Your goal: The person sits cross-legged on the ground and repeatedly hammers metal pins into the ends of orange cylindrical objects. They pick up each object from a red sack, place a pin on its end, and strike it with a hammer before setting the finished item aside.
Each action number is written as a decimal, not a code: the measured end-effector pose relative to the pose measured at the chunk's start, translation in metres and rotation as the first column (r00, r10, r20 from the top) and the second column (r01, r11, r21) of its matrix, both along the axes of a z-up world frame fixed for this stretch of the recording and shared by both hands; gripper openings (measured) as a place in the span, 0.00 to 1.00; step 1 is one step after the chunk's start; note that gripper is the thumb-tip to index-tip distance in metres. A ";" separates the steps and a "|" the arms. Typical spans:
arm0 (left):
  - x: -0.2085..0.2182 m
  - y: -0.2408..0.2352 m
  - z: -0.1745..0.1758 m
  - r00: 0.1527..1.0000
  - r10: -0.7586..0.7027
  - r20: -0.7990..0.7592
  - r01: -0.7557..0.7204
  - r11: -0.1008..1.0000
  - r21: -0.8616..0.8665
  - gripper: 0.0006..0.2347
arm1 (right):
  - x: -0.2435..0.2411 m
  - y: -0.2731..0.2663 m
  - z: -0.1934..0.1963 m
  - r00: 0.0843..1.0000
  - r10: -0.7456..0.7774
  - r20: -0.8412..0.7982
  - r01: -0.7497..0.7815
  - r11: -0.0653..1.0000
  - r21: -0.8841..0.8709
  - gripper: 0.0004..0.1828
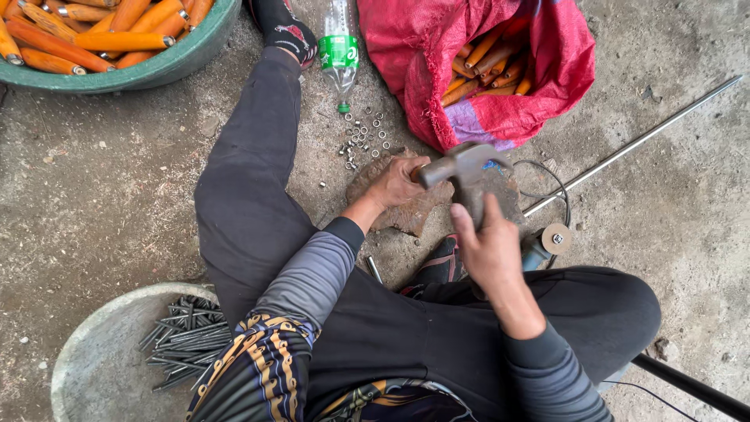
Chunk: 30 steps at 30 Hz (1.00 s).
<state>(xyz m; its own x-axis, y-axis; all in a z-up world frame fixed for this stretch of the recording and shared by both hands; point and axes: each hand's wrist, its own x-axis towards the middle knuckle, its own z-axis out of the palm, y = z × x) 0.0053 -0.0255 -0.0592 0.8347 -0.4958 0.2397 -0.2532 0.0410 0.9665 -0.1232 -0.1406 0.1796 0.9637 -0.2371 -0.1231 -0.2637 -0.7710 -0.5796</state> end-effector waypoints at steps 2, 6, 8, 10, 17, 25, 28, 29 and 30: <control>0.003 -0.002 -0.004 0.995 -0.100 -0.022 0.098 0.991 -0.093 0.14 | 0.010 0.007 -0.018 0.994 0.108 -0.012 -0.108 0.988 -0.108 0.23; 0.008 -0.002 -0.003 0.988 0.004 0.156 0.019 0.989 -0.146 0.15 | 0.017 0.010 -0.022 0.988 0.141 -0.058 -0.147 0.982 -0.115 0.25; 0.004 -0.005 -0.004 1.000 -0.011 -0.029 0.011 1.000 0.008 0.13 | 0.013 0.004 -0.010 0.988 0.070 -0.134 -0.083 0.992 -0.092 0.25; -0.001 -0.006 -0.005 0.970 -0.097 -0.222 0.074 0.991 -0.112 0.12 | 0.009 -0.001 0.003 0.989 0.020 -0.143 -0.029 0.998 -0.059 0.24; -0.001 -0.004 -0.003 0.998 -0.054 -0.015 0.053 0.997 -0.054 0.18 | 0.018 0.012 -0.009 0.992 0.097 -0.080 -0.107 0.984 -0.139 0.26; 0.000 0.000 0.012 0.989 -0.033 -0.147 0.036 0.999 0.022 0.18 | 0.008 0.002 -0.001 0.966 -0.080 -0.247 0.062 0.995 -0.080 0.28; -0.001 0.001 0.015 0.989 -0.084 -0.118 0.084 0.996 -0.003 0.18 | 0.009 0.005 -0.009 0.986 -0.017 -0.167 -0.001 0.994 -0.106 0.29; 0.001 0.000 0.015 0.991 -0.105 -0.081 0.102 0.994 -0.040 0.19 | 0.014 0.008 -0.015 0.989 0.037 -0.143 -0.056 0.990 -0.129 0.29; 0.001 -0.001 0.013 0.994 -0.081 -0.077 0.077 0.996 -0.045 0.19 | 0.016 0.009 -0.022 0.988 0.089 -0.124 -0.107 0.982 -0.152 0.29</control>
